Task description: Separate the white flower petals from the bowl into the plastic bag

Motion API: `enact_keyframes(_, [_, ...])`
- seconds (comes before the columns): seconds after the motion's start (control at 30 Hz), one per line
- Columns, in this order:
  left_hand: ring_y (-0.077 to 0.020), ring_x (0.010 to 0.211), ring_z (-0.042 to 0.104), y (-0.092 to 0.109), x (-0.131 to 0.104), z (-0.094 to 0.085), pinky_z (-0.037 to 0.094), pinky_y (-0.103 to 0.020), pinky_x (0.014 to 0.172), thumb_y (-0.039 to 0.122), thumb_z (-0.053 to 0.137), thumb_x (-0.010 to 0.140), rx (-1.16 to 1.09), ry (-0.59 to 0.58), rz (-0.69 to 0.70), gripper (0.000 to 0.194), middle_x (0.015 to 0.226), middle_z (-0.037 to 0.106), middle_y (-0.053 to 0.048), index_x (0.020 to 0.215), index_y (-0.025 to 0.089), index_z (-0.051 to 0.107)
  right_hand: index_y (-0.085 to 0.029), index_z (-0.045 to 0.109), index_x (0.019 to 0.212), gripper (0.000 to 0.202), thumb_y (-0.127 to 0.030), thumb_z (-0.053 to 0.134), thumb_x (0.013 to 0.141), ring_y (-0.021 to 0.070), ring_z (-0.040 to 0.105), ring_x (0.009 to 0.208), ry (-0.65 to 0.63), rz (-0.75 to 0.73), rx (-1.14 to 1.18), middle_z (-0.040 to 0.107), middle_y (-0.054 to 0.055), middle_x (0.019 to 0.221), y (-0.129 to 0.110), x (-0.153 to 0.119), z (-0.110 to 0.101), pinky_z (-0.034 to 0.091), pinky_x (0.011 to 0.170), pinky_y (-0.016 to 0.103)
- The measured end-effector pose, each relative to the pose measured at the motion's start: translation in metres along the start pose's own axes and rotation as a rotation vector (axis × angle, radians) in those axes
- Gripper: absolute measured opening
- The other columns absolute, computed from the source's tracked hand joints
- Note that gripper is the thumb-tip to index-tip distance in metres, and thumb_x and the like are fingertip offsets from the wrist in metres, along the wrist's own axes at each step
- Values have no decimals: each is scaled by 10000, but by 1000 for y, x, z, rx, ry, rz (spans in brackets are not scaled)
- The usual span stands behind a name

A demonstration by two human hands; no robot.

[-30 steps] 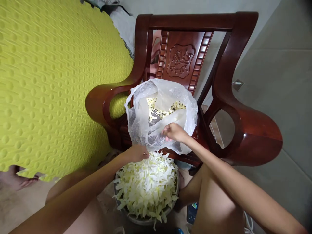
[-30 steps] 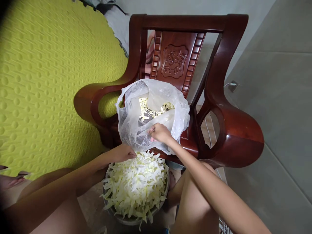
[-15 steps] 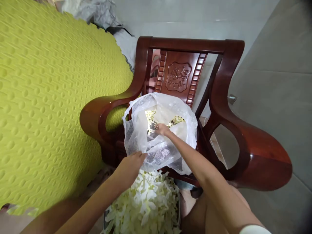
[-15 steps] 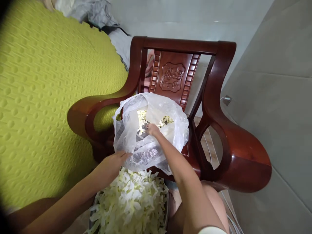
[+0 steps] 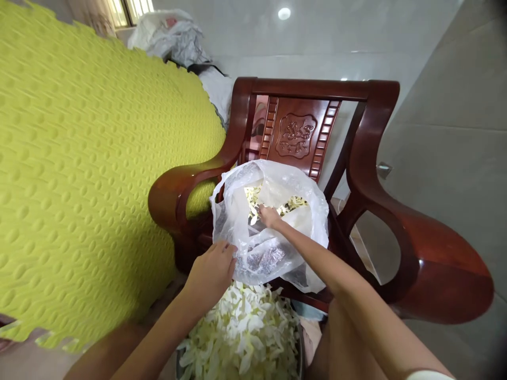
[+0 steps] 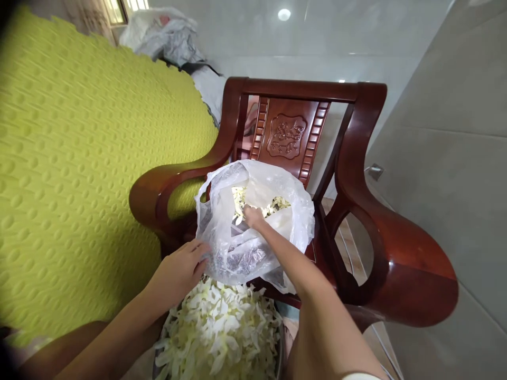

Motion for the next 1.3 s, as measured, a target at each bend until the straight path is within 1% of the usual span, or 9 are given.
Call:
enact_keyframes(0.2, [-349,1241,489,18,-3,-29,455,-442,934,381,433,968,98,320,-2,549,1389,502,-224,1415,67,382,-172,504,1181,235,-165,465,949,170,595,765,1,-260,191,632,34,873,-51,-76,-30,479,727,296])
enact_keyframes(0.37, [-339,859,652,35,-12,-25,442,-426,785,375,383,978,17,191,-45,414,873,701,-201,1048,63,646,-242,430,1118,182,-370,357,1011,127,485,572,18,-328,714,511,-39,720,-70,-153,-43,400,561,245])
enact_keyframes(0.57, [-173,513,500,41,-24,-24,346,-293,562,491,250,967,-589,114,16,512,504,496,-19,604,205,471,-255,416,963,214,-464,465,971,96,291,482,35,-319,1124,312,-98,582,-62,-182,-68,238,465,220])
enact_keyframes(0.73, [-79,311,145,81,-39,-2,188,-250,400,747,239,875,-1592,-290,82,654,319,164,83,471,234,277,-245,439,949,55,-265,486,970,99,315,511,391,-435,800,311,-80,609,-69,-211,-87,237,475,236])
enact_keyframes(0.87, [-51,286,86,99,-48,-16,165,-223,390,661,416,895,-2164,-475,223,693,272,80,90,438,203,168,-227,437,963,133,-104,444,913,90,331,499,649,-684,641,388,-66,643,-85,-233,-92,260,473,241])
enact_keyframes(0.93, [-43,307,99,95,-44,-19,160,-213,406,644,459,891,-2160,-450,233,700,284,108,90,435,189,184,-228,422,951,112,-120,434,922,83,302,487,595,-615,777,366,-77,627,-82,-226,-89,247,458,226])
enact_keyframes(1.1, [-64,318,155,80,-32,-2,158,-228,401,752,432,824,-1834,-383,51,661,314,207,89,465,202,357,-243,392,912,129,-315,489,957,65,175,416,173,-232,1380,273,-137,499,-68,-195,-65,162,386,179])
enact_keyframes(1.2, [-101,452,329,55,-30,-2,262,-232,474,757,431,819,-1418,-87,-48,656,444,366,46,541,170,523,-244,386,903,208,-362,557,915,58,147,409,64,-92,1539,270,-153,451,-61,-189,-57,145,385,166])
enact_keyframes(1.3, [-148,692,504,42,-35,-6,412,-252,626,696,536,811,-1292,84,-83,539,800,588,-17,933,182,643,-237,401,904,243,-365,606,879,54,144,426,-63,5,1604,275,-150,456,-62,-188,-46,124,392,154])
Point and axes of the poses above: each hand's wrist, its own x-axis towards the middle knuckle, its own z-axis out of the palm, y = z × x, the point moved 8 cm from there along x, towards the middle knuckle
